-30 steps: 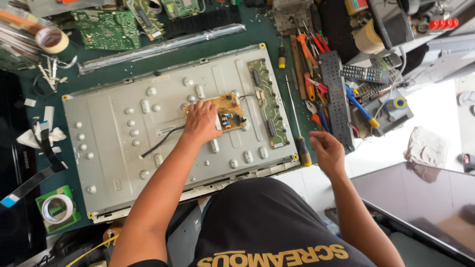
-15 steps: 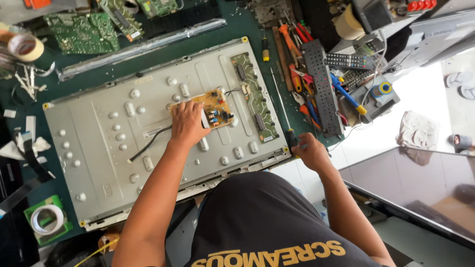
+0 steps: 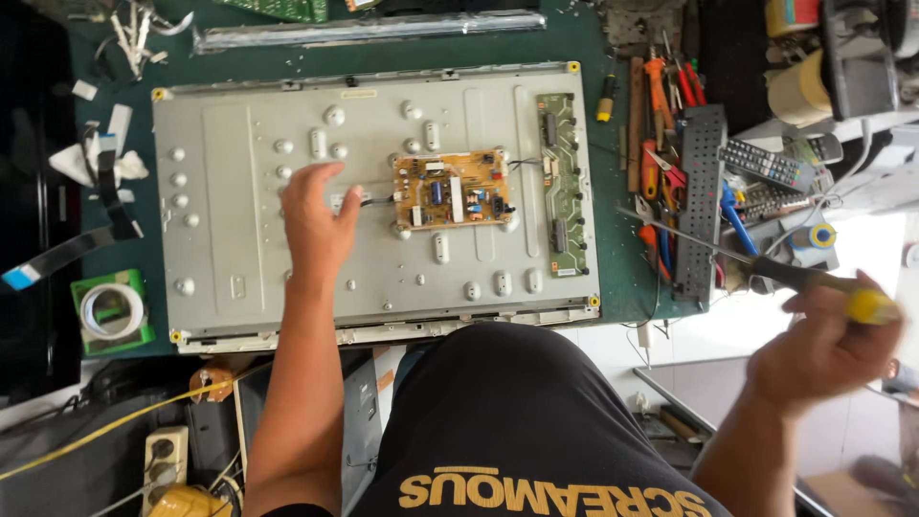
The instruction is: The person uses a screwdriver to remove screws from a circuit board mounted on the back of a disassembled television. They lift the circuit board off the chassis, flip it over to inspect both sides, and then place it on the workbench. Finally, the person lifts the television screen and sets it upright on the table.
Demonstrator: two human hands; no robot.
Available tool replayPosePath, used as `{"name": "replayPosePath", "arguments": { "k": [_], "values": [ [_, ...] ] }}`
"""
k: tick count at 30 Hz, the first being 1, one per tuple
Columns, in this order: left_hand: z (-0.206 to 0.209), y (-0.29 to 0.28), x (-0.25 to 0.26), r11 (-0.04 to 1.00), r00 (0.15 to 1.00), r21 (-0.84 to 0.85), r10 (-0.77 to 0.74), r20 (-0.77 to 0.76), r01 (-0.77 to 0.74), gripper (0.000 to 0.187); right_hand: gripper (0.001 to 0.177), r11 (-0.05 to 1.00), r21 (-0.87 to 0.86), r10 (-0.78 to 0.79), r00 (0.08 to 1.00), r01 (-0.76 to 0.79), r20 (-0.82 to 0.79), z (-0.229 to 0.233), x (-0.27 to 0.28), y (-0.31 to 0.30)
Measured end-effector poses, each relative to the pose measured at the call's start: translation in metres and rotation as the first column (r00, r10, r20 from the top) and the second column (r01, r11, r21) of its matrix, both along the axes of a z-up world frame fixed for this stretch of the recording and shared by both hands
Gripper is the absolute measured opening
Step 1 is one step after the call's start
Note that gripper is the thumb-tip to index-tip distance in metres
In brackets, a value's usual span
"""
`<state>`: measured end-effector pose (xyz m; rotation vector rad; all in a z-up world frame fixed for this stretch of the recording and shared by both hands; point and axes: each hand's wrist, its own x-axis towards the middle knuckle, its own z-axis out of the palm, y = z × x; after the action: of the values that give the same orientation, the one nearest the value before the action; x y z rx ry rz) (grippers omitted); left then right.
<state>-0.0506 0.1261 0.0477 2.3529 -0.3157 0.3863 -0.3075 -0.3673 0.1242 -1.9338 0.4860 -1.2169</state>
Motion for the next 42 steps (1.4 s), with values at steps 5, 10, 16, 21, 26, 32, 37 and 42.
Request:
{"name": "replayPosePath", "arguments": {
  "k": [5, 10, 16, 21, 26, 32, 37, 42],
  "values": [
    [-0.016, -0.048, -0.033, 0.967, 0.983, -0.192, -0.177, -0.042, 0.166, 0.023, 0.030, 0.911, 0.289, 0.248, 0.950, -0.295, 0.189, 0.083, 0.045, 0.043],
    [-0.012, -0.136, -0.052, 0.661, 0.600, -0.297, -0.750, -0.278, 0.689, 0.039, 0.050, 0.587, 0.501, 0.455, 0.771, -0.636, 0.445, 0.104, 0.125, 0.132],
    [0.008, -0.176, -0.028, 0.596, 0.542, -0.402, -0.802, -0.252, 0.696, 0.028, 0.058, 0.785, 0.067, 0.519, 0.713, -0.616, 0.472, 0.072, 0.189, 0.166],
    [-0.020, -0.178, -0.019, 0.627, 0.622, -0.373, -0.768, -0.152, 0.684, 0.020, 0.057, 0.724, 0.025, 0.603, 0.649, -0.690, 0.463, 0.061, 0.200, 0.182],
    [-0.026, -0.173, -0.021, 0.667, 0.639, -0.390, -0.737, -0.219, 0.636, 0.020, 0.054, 0.698, 0.041, 0.615, 0.629, -0.715, 0.475, 0.050, 0.204, 0.181],
    [-0.034, -0.172, -0.020, 0.654, 0.639, -0.403, -0.745, -0.192, 0.641, 0.020, 0.053, 0.688, 0.021, 0.628, 0.610, -0.726, 0.483, 0.040, 0.207, 0.181],
    [-0.038, -0.176, -0.020, 0.655, 0.642, -0.424, -0.741, -0.197, 0.625, 0.021, 0.053, 0.677, 0.012, 0.655, 0.611, -0.736, 0.445, 0.042, 0.206, 0.179],
    [-0.042, -0.180, -0.023, 0.680, 0.649, -0.342, -0.729, -0.217, 0.649, 0.023, 0.052, 0.624, 0.008, 0.711, 0.573, -0.781, 0.407, 0.042, 0.208, 0.182]
  ]
}}
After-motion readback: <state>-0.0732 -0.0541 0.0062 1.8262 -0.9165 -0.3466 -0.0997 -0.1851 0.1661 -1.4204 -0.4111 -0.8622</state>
